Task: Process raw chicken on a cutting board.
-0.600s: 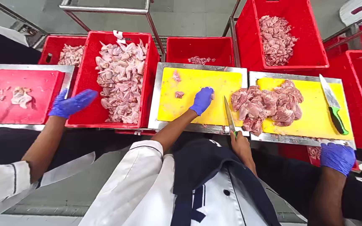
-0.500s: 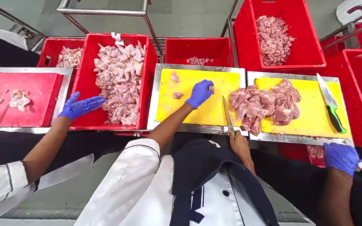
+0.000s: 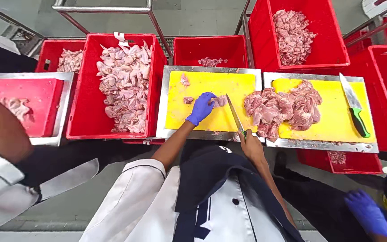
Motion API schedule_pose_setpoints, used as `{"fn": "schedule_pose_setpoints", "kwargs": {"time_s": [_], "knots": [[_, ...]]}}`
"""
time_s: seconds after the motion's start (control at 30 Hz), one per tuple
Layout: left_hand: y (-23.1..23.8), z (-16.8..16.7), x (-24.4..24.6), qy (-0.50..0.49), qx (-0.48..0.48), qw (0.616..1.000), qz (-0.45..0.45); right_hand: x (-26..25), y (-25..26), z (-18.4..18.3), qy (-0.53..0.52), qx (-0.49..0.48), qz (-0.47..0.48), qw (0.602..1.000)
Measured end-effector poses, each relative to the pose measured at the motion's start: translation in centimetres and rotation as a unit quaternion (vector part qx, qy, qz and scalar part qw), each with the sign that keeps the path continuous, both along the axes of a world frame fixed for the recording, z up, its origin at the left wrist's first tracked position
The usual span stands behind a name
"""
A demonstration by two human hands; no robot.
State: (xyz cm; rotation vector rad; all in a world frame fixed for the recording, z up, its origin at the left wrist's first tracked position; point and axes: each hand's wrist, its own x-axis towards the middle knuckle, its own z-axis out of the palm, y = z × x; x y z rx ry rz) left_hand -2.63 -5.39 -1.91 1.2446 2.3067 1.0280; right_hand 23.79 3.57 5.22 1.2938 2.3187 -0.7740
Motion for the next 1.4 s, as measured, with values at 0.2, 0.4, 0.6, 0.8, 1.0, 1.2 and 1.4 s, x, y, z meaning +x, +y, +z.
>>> {"fn": "schedule_pose_setpoints", "kwargs": {"time_s": [0.2,0.4,0.6,0.8,1.0,1.2,1.4], "knots": [[3.2,-1.3,0.4,-0.029,0.017,0.998,-0.050,-2.7,0.7,3.2,-0.078,-0.016,0.069,0.994],[3.1,-0.8,-0.5,-0.037,0.021,0.994,-0.096,-12.1,1.8,-1.5,-0.015,-0.004,0.048,0.999],[3.1,-1.6,0.6,-0.019,0.039,0.998,-0.048,-7.9,1.1,-1.9,-0.018,0.007,0.046,0.999],[1.0,-0.9,0.6,-0.044,0.018,0.999,-0.015,-1.3,1.0,-0.3,-0.038,0.046,0.075,0.995],[1.2,-1.1,-0.4,-0.032,-0.012,0.997,-0.070,-5.9,0.5,-0.9,-0.063,0.031,0.094,0.993],[1.2,-1.1,-0.2,-0.027,-0.006,0.996,-0.090,-12.5,0.7,-2.3,-0.025,0.015,0.059,0.998],[0.1,-1.8,1.0,-0.044,0.020,0.999,0.002,-2.1,0.0,-2.1,-0.043,0.014,0.061,0.997]]}}
